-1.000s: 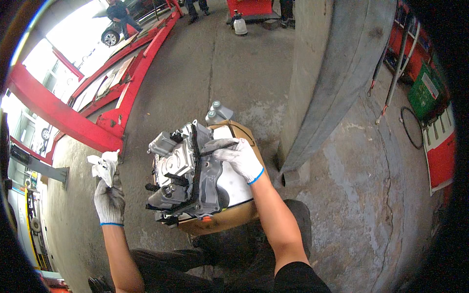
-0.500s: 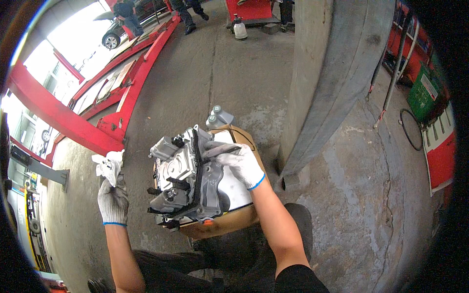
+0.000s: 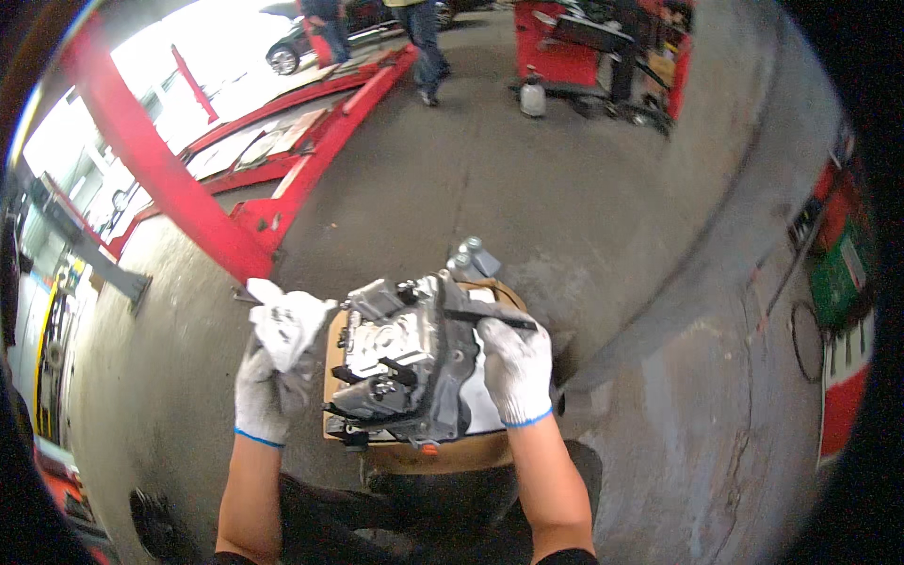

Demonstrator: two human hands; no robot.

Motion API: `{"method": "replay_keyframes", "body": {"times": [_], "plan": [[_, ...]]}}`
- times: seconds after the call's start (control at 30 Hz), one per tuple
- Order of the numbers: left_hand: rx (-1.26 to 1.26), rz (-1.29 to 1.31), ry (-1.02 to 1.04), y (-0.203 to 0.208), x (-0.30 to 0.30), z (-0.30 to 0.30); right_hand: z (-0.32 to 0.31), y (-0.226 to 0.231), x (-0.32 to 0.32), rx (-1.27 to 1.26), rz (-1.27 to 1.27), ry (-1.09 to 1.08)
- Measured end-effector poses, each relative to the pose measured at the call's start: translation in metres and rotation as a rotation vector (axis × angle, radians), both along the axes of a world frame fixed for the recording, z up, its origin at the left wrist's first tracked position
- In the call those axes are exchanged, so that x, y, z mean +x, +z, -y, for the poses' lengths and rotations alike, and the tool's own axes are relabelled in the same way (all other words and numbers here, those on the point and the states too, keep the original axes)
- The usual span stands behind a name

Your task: The person sits on the floor and uses a white cloth and a black scraper to clean a metallic engine component resting in a cardboard box. They repeatedly wipe and scrape the surface, rotating the component to access different sides.

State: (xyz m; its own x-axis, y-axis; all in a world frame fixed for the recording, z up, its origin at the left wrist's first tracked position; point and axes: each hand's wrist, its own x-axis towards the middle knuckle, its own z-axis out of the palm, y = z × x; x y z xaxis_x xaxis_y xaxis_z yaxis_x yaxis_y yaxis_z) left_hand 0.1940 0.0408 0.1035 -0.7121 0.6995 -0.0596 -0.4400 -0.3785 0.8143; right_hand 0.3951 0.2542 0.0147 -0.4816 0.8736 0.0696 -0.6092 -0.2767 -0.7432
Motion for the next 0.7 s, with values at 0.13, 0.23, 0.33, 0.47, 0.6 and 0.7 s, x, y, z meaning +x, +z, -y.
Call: {"method": "replay_keyframes", "body": {"times": [0.13,0.23,0.33,0.47,0.6,0.7], "plan": [[0.035,0.128,-0.04,0.01,0.023,-0.017,0.024,0.074,-0.003,0.489,0.209,-0.118],[0.096,0.156,-0.072,-0.001,0.026,-0.009,0.045,0.097,-0.02,0.877,0.225,-0.212],[0.137,0.171,-0.152,0.003,0.034,-0.006,0.055,0.105,-0.033,1.148,0.302,-0.308],[0.169,0.234,-0.198,0.006,0.035,-0.01,0.073,0.101,-0.036,1.232,0.422,-0.342],[0.141,0.253,-0.15,0.01,0.037,-0.008,0.097,0.093,-0.046,1.15,0.413,-0.329],[0.102,0.185,-0.11,0.008,0.042,-0.007,0.109,0.093,-0.048,1.187,0.466,-0.337]]}}
